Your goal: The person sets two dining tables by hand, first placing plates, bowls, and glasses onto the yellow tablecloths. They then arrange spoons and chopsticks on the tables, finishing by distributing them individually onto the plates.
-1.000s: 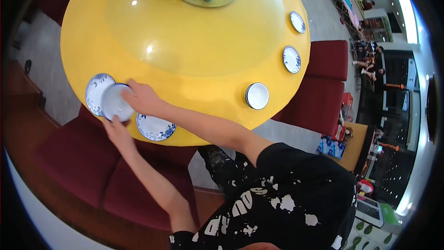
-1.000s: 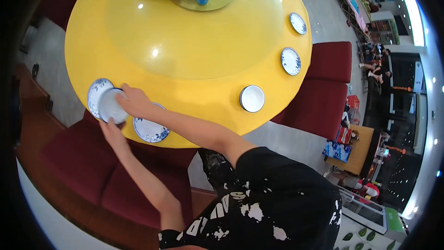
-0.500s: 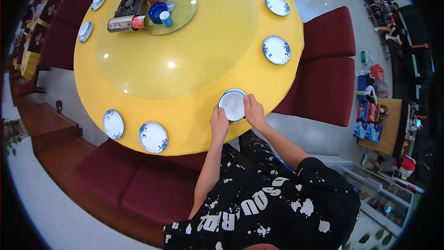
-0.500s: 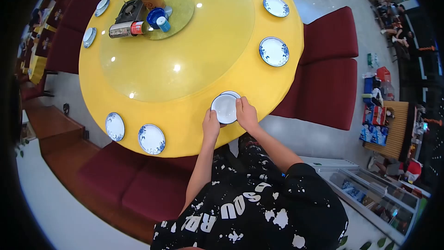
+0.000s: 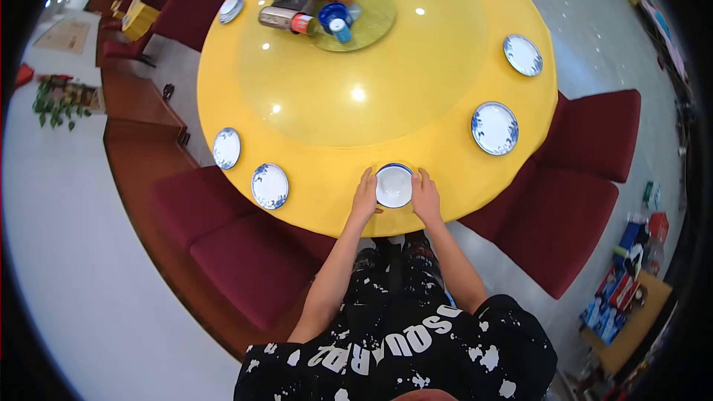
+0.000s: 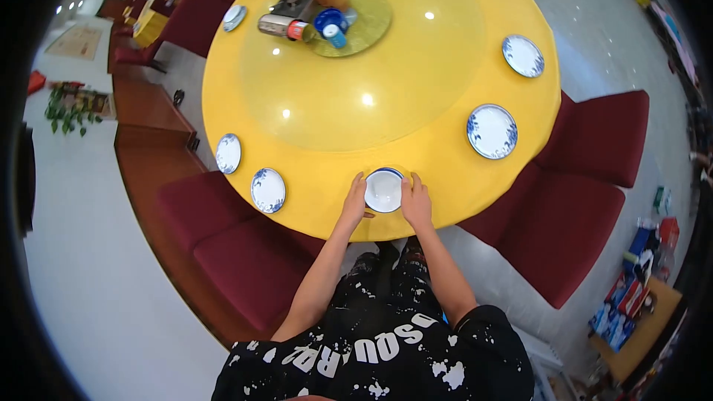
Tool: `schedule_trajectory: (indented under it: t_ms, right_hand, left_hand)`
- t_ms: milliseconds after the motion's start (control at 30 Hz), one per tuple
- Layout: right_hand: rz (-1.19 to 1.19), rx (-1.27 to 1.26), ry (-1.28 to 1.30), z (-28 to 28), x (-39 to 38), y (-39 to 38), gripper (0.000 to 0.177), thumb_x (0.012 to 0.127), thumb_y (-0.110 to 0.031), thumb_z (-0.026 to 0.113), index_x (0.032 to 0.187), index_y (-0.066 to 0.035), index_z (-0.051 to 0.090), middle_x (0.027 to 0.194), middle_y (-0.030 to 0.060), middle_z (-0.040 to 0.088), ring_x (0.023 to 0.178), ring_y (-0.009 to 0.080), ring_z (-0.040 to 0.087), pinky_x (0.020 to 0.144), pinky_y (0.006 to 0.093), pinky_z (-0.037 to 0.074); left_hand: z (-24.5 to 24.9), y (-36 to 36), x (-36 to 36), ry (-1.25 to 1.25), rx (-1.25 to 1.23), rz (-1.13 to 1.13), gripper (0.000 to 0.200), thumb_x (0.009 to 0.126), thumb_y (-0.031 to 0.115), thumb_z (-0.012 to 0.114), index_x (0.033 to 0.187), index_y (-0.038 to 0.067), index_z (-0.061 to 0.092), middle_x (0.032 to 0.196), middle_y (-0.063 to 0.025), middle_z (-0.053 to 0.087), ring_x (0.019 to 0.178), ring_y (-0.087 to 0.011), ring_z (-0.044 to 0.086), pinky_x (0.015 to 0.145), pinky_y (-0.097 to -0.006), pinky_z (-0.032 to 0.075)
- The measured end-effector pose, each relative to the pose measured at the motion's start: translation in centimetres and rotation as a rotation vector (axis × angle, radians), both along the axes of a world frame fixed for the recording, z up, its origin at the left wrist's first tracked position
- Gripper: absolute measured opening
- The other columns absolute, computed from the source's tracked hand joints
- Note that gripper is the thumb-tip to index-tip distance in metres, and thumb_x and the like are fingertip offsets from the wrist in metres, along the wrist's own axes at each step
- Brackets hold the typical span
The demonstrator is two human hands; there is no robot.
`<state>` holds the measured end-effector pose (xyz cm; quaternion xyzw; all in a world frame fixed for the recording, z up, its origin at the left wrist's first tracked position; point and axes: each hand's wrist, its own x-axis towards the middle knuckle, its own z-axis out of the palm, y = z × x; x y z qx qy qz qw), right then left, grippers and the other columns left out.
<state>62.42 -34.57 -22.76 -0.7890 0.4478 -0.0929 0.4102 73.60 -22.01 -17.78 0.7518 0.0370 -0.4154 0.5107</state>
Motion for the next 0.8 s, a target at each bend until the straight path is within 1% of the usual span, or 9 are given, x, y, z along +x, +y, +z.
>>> schedule_trajectory:
  t_ms: [100, 167, 267, 300, 367, 433, 567, 667, 800]
  right_hand:
    - [-0.247, 0.983, -0.116, 3.1, 1.8, -0.4, 0.059, 0.101, -0.047, 0.035, 0.137, -0.001, 0.047, 0.118, 0.0278, 0.059, 0.101, 0.0379, 0.064, 0.084, 0.048, 0.051]
    - [-0.248, 0.993, -0.178, 1.8, 2.0, -0.2, 0.058, 0.102, -0.045, 0.033, 0.132, 0.001, 0.051, 0.118, 0.025, 0.06, 0.107, 0.0337, 0.062, 0.09, 0.0452, 0.048]
    - [-0.158, 0.83, -0.251, -2.7, 0.9, 1.9, 0.056, 0.103, -0.041, 0.031, 0.127, 0.004, 0.055, 0.117, 0.0225, 0.062, 0.112, 0.0298, 0.059, 0.096, 0.0405, 0.044]
    - [-0.113, 0.749, -0.271, -3.3, 1.1, 2.9, 0.055, 0.104, -0.039, 0.03, 0.125, 0.005, 0.056, 0.117, 0.022, 0.062, 0.113, 0.029, 0.058, 0.097, 0.0388, 0.043]
    - [-0.053, 0.694, -0.276, 1.0, 1.0, 6.9, 0.053, 0.104, -0.036, 0.029, 0.123, 0.005, 0.057, 0.116, 0.0208, 0.063, 0.111, 0.0276, 0.058, 0.097, 0.0371, 0.042]
    - [0.059, 0.7, -0.255, 8.0, 0.2, 12.7, 0.05, 0.105, -0.033, 0.029, 0.123, 0.005, 0.056, 0.119, 0.0189, 0.062, 0.111, 0.0274, 0.057, 0.099, 0.036, 0.041]
    - [0.284, 0.797, -0.348, 9.9, -1.1, 26.8, 0.051, 0.106, -0.035, 0.027, 0.129, 0.003, 0.052, 0.127, 0.0152, 0.056, 0.118, 0.024, 0.053, 0.104, 0.0345, 0.038]
    - [0.499, 0.851, -0.368, 13.3, -2.2, 38.4, 0.051, 0.106, -0.037, 0.026, 0.129, 0.002, 0.051, 0.125, 0.0144, 0.057, 0.118, 0.0225, 0.053, 0.104, 0.0337, 0.038]
    - [0.713, 0.824, -0.359, 17.4, -2.7, 53.1, 0.048, 0.106, -0.034, 0.027, 0.13, 0.001, 0.05, 0.123, 0.0145, 0.058, 0.116, 0.0212, 0.053, 0.102, 0.0328, 0.038]
  left_hand:
    - [-1.5, -0.3, 0.8, 0.269, -0.012, -0.037, 0.065, 0.099, 0.06, 0.024, 0.14, 0.015, 0.046, 0.132, -0.0136, 0.056, 0.108, -0.028, 0.063, 0.069, -0.0449, 0.059]
    - [-1.8, -0.6, 0.7, 0.306, -0.13, -0.024, 0.063, 0.1, 0.057, 0.022, 0.135, 0.013, 0.051, 0.122, -0.0128, 0.063, 0.102, -0.0257, 0.066, 0.068, -0.044, 0.059]
    - [-3.4, 1.5, 0.2, 0.306, -0.218, 0.041, 0.06, 0.102, 0.05, 0.023, 0.132, 0.008, 0.053, 0.123, -0.0142, 0.062, 0.106, -0.0248, 0.064, 0.082, -0.0423, 0.056]
    - [-6.6, 3.1, -0.3, 0.158, -0.292, 0.079, 0.055, 0.103, 0.043, 0.025, 0.127, 0.003, 0.055, 0.123, -0.0153, 0.061, 0.11, -0.0241, 0.06, 0.094, -0.0382, 0.047]
    - [-3.2, 7.6, -1.8, 0.105, -0.326, 0.175, 0.053, 0.103, 0.041, 0.027, 0.125, 0.002, 0.055, 0.123, -0.0154, 0.059, 0.113, -0.0233, 0.056, 0.098, -0.0351, 0.042]
    - [1.0, 14.1, -4.1, 0.068, -0.353, 0.247, 0.051, 0.103, 0.04, 0.029, 0.128, 0.001, 0.051, 0.124, -0.015, 0.055, 0.116, -0.0222, 0.051, 0.1, -0.034, 0.038]
    - [4.1, 30.0, -8.4, -0.154, -0.332, 0.384, 0.055, 0.104, 0.044, 0.027, 0.141, 0.005, 0.033, 0.124, -0.0152, 0.054, 0.119, -0.0244, 0.049, 0.102, -0.0345, 0.036]
    - [10.7, 42.9, -11.8, -0.249, -0.258, 0.416, 0.06, 0.104, 0.05, 0.024, 0.142, 0.005, 0.032, 0.127, -0.0149, 0.053, 0.121, -0.0241, 0.049, 0.104, -0.0343, 0.035]
    - [13.6, 57.3, -14.8, -0.337, -0.403, 0.607, 0.055, 0.107, 0.045, 0.022, 0.143, 0.006, 0.036, 0.129, -0.0144, 0.053, 0.12, -0.0205, 0.05, 0.105, -0.0327, 0.035]
